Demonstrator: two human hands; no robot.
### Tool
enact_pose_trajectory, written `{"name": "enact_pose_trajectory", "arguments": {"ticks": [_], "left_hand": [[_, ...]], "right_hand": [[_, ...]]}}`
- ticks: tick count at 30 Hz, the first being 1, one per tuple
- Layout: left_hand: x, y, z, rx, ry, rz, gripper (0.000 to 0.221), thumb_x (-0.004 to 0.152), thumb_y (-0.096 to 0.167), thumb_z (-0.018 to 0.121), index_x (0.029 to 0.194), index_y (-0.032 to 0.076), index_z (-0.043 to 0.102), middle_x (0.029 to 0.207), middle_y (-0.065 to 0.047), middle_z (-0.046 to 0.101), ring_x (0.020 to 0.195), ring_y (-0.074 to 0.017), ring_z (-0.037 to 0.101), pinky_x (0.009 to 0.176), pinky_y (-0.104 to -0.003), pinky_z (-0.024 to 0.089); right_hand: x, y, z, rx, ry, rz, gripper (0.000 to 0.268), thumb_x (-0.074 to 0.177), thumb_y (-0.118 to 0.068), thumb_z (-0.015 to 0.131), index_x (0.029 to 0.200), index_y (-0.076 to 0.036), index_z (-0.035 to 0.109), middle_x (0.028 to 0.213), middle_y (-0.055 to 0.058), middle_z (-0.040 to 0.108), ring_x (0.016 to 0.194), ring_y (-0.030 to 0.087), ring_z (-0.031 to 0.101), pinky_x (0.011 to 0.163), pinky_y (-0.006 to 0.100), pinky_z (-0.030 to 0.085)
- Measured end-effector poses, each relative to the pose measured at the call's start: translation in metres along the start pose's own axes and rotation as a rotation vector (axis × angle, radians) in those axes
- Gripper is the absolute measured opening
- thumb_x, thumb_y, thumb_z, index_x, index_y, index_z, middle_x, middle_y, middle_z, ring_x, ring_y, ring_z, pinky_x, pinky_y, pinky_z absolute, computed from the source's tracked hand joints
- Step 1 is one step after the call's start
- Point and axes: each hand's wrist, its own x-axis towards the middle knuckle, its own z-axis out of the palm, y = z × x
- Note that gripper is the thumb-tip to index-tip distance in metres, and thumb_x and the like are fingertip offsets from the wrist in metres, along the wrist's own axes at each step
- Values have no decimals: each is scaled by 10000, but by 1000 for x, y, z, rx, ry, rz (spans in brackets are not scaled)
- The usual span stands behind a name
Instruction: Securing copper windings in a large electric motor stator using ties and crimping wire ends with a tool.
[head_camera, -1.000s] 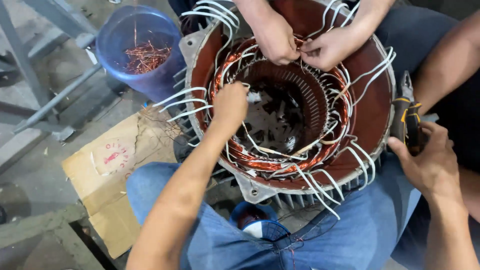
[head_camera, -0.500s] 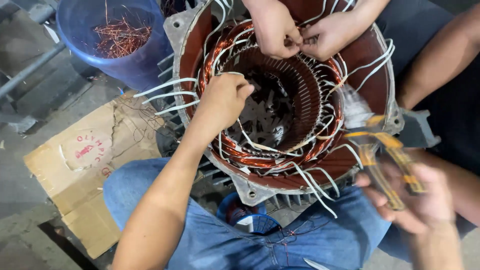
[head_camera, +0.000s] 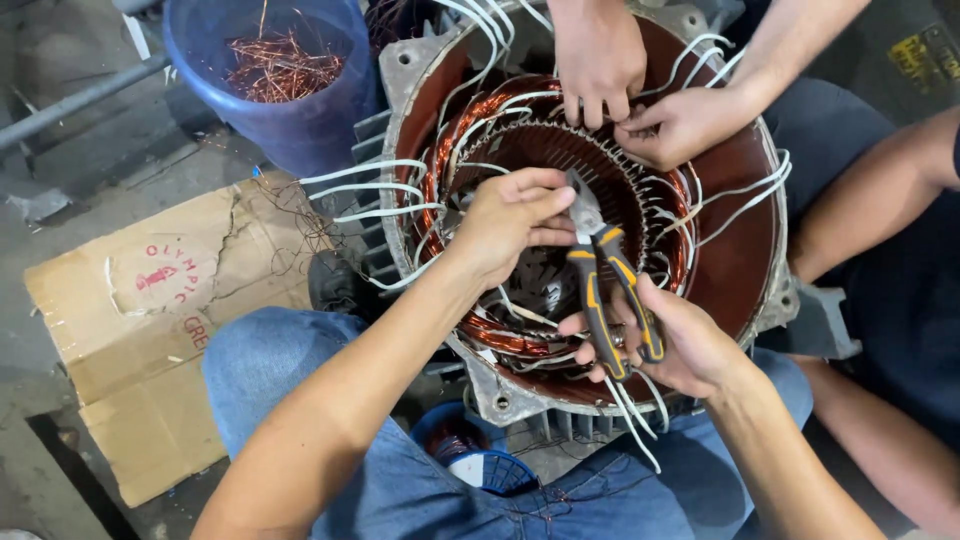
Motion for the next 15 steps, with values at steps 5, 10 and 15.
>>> {"name": "enact_pose_trajectory", "arguments": {"ticks": [5,10,15], "left_hand": [[18,33,-23,802,-31,261,234,1055,256,698,1137,50,774,870,-119,810,676,-209,822,598,-327,708],[4,73,-29,1311,212,456,92,920,41,729,919,-25,792,797,-163,798,703,-319,772,773,-463,624],[20,50,-37,1699,156,327,52,845,-54,689,887,-66,717,864,-264,745,760,-454,746,721,-556,610]], "right_hand": [[0,0,-18,-198,389,116,284,983,-206,703,1016,74,668,1093,407,743,845,559,804,638,763,664],[33,-23,-27,-61,297,268,294,1059,-117,549,1257,75,650,1279,274,650,1158,393,648,959,629,596],[73,9,-27,314,270,397,290,1036,-223,593,1057,62,638,1277,430,657,1208,551,699,977,688,578]]}}
